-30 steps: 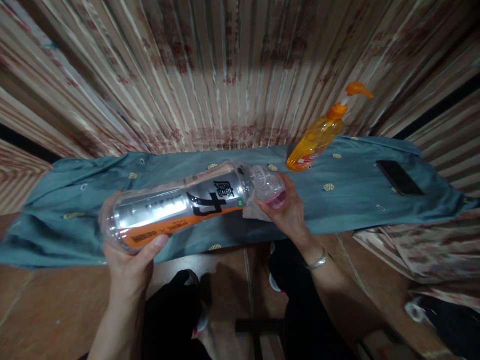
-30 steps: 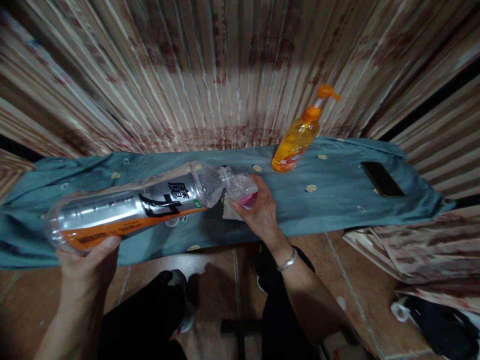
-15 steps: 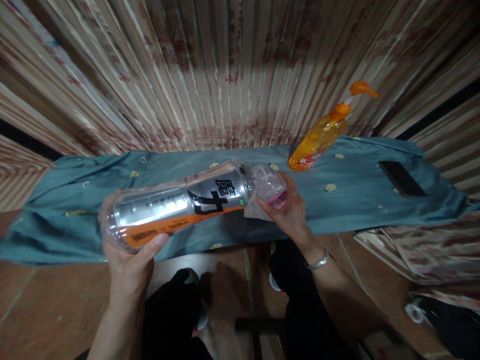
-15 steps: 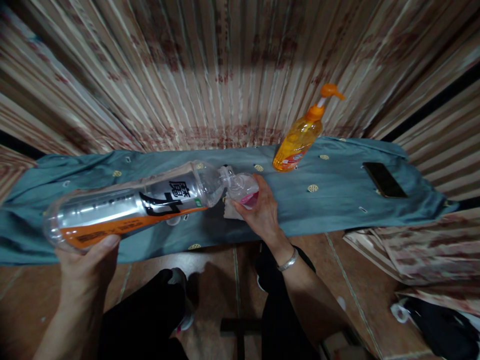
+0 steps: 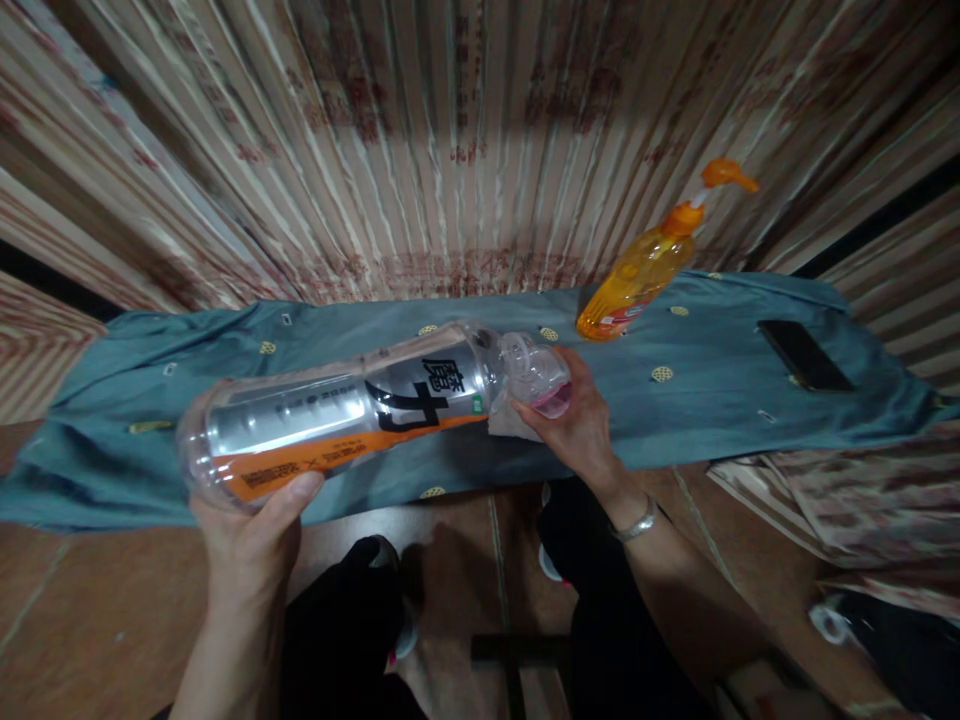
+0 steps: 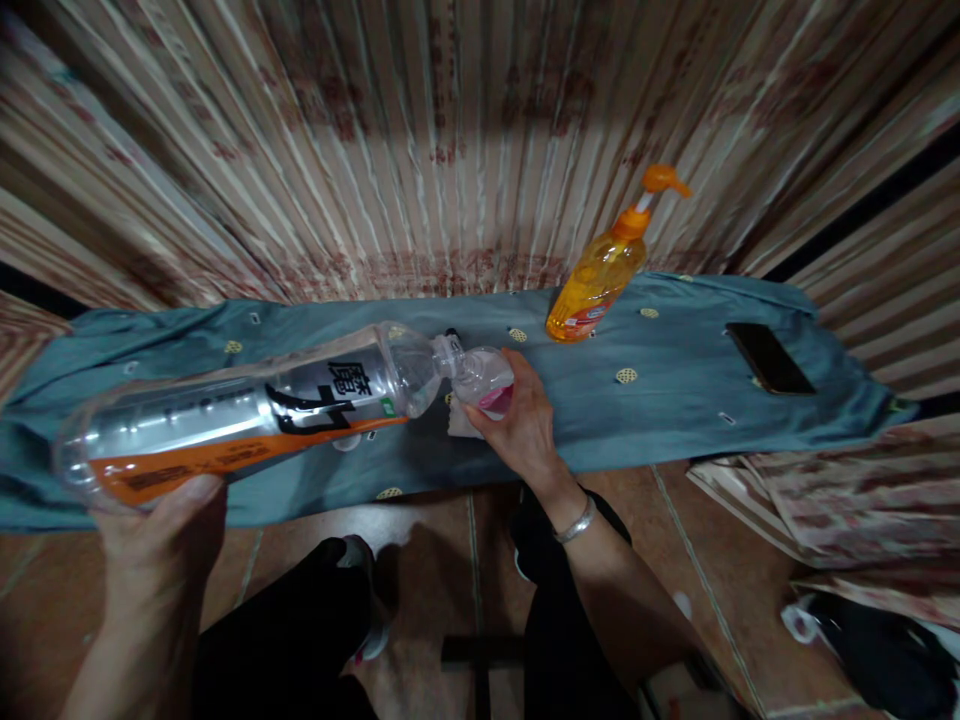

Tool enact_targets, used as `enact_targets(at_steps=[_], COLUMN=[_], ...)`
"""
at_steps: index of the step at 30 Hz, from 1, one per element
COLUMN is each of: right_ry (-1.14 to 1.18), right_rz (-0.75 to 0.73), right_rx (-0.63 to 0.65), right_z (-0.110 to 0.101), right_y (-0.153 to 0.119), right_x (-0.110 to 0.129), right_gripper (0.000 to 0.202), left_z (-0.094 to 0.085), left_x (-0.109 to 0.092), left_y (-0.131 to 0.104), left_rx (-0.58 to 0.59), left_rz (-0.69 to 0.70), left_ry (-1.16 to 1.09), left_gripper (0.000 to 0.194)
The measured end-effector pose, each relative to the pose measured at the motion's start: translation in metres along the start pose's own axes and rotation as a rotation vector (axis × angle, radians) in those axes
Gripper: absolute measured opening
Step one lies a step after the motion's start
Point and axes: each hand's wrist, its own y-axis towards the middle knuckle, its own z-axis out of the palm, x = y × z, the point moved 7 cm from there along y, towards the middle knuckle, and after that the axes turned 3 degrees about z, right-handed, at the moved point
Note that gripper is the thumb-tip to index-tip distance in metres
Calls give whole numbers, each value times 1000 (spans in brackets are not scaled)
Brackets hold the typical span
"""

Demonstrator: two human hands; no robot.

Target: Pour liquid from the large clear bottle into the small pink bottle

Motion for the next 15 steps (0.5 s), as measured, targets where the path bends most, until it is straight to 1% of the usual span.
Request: enact_targets(at_steps=[3,9,12,15], right_ry=[-11,-11,-2,0], right_rz=[-14,-9,-11,-13], right_rx=[7,3,5,-3], right_z=[1,0,0,-1], right_y=[-1,0,0,0], right_x=[0,1,2,3], right_gripper=[84,82,82,81], left_z=[0,-4,-3,1], left_x=[-3,-2,-4,-8], left_y=[0,-2,-1,-1], left_rx=[-13,-16,-32,-29], left_rz=[3,-11,-25,-19], left_ry=[16,44,13,0], left_gripper=[76,77,80,77])
